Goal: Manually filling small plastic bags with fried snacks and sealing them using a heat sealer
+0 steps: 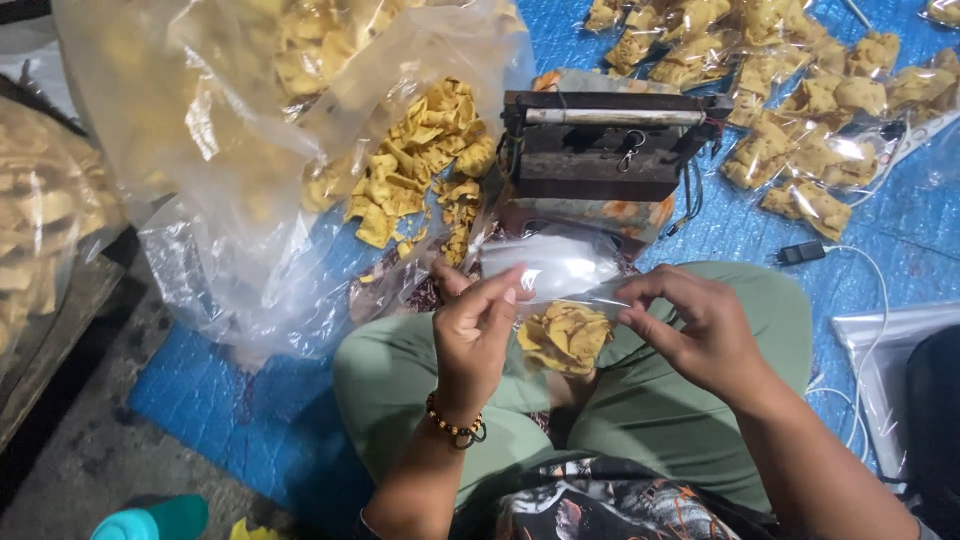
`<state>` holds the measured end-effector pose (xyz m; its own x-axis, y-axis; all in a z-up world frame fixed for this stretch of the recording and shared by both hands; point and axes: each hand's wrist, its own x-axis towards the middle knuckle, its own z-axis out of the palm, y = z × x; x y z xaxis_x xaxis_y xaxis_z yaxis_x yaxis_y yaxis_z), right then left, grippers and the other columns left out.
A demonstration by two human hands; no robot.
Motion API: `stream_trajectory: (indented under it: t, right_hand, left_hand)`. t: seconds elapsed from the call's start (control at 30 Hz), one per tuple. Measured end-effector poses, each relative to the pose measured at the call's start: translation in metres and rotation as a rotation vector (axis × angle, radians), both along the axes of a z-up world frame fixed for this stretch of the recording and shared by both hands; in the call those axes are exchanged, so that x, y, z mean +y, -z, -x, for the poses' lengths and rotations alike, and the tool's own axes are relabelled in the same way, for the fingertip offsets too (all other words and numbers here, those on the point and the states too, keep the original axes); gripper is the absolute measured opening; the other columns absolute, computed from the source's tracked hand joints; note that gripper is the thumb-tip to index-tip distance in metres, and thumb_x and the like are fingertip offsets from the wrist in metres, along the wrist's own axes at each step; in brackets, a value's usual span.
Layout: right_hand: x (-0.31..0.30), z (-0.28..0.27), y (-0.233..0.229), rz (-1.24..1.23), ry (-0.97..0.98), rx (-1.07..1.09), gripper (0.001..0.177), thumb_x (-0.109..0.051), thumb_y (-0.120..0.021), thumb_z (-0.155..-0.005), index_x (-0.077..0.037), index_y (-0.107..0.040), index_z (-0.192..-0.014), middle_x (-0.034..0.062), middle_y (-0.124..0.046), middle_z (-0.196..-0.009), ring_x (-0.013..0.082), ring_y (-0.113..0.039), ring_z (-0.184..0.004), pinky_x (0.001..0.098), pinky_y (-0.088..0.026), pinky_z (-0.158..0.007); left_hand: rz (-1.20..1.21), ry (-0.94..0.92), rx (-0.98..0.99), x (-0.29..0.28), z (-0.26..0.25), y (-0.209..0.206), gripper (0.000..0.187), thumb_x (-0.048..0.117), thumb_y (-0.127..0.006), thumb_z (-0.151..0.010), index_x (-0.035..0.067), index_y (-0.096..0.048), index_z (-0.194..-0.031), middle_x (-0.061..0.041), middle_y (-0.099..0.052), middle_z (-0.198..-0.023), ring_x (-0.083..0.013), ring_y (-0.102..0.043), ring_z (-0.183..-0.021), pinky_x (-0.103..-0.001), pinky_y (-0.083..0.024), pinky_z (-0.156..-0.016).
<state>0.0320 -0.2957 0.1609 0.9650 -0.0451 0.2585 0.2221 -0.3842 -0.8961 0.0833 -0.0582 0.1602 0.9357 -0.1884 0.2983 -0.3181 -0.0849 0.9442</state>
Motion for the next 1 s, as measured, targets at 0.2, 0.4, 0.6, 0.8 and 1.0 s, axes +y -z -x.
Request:
stream_trajectory:
  t: [0.2, 0.4, 0.6, 0.8, 1.0]
  right_hand:
    - [-0.031, -0.022, 0.013, 0.197, 0.102, -0.099, 0.003, -0.006, -0.079, -0.085, -0.009, -0.078, -0.087, 0.0067, -0.073, -0.078, 0.0263, -0.072, -0.075, 0.0381, -0.058, -0.074]
    - [-0.058, -0.070, 0.060, -0.296, 0.223, 0.024, 0.005, -0.003, -0.064, -0.098, -0.001, -0.068, -0.096, 0.0170, -0.071, -0.116, 0.0235, -0.065, -0.104, 0.0424, -0.053, -0.093]
    - [-0.061, -0.152, 0.111, -1.093, 0.616, 0.187, 0.018, -0.010, -0.070, -0.095, -0.002, -0.070, -0.111, 0.0105, -0.073, -0.089, 0.0137, -0.067, -0.075, 0.0283, -0.056, -0.067]
    - [-0.068, -0.192, 0.163, -0.936, 0.838, 0.225, 0.012, -0.015, -0.077, -0.090, -0.006, -0.074, -0.098, -0.0006, -0.059, -0.068, 0.0096, -0.061, -0.058, 0.0230, -0.053, -0.048]
    - [-0.072, -0.202, 0.175, -0.931, 0.908, 0.233, 0.011, -0.011, -0.076, -0.084, -0.004, -0.075, -0.092, -0.0013, -0.051, -0.056, 0.0092, -0.055, -0.047, 0.0218, -0.044, -0.040]
  left_hand:
    - [-0.369, 0.037, -0.348, -0.033, -0.037, 0.011, 0.021, 0.004, -0.072, -0.090, 0.012, -0.079, -0.109, -0.004, -0.076, -0.095, -0.0197, -0.074, -0.085, -0.032, -0.061, -0.079]
    - [-0.221, 0.163, -0.217, -0.083, -0.104, 0.065, 0.004, 0.012, -0.068, -0.094, 0.010, -0.071, -0.097, -0.011, -0.074, -0.107, -0.0323, -0.070, -0.103, -0.042, -0.055, -0.090]
    - [0.444, -0.025, 0.566, -0.155, -0.163, 0.119, 0.009, 0.017, -0.071, -0.093, 0.009, -0.067, -0.097, -0.007, -0.077, -0.093, -0.0118, -0.073, -0.086, -0.024, -0.058, -0.077]
    - [0.670, -0.223, 0.749, -0.181, -0.197, 0.178, 0.011, 0.014, -0.073, -0.092, 0.006, -0.068, -0.098, -0.012, -0.076, -0.094, -0.0186, -0.075, -0.085, -0.026, -0.061, -0.075]
    - [0.620, -0.264, 0.779, -0.181, -0.207, 0.195, 0.012, 0.016, -0.076, -0.088, 0.009, -0.072, -0.097, -0.013, -0.077, -0.094, -0.0229, -0.077, -0.086, -0.030, -0.062, -0.070]
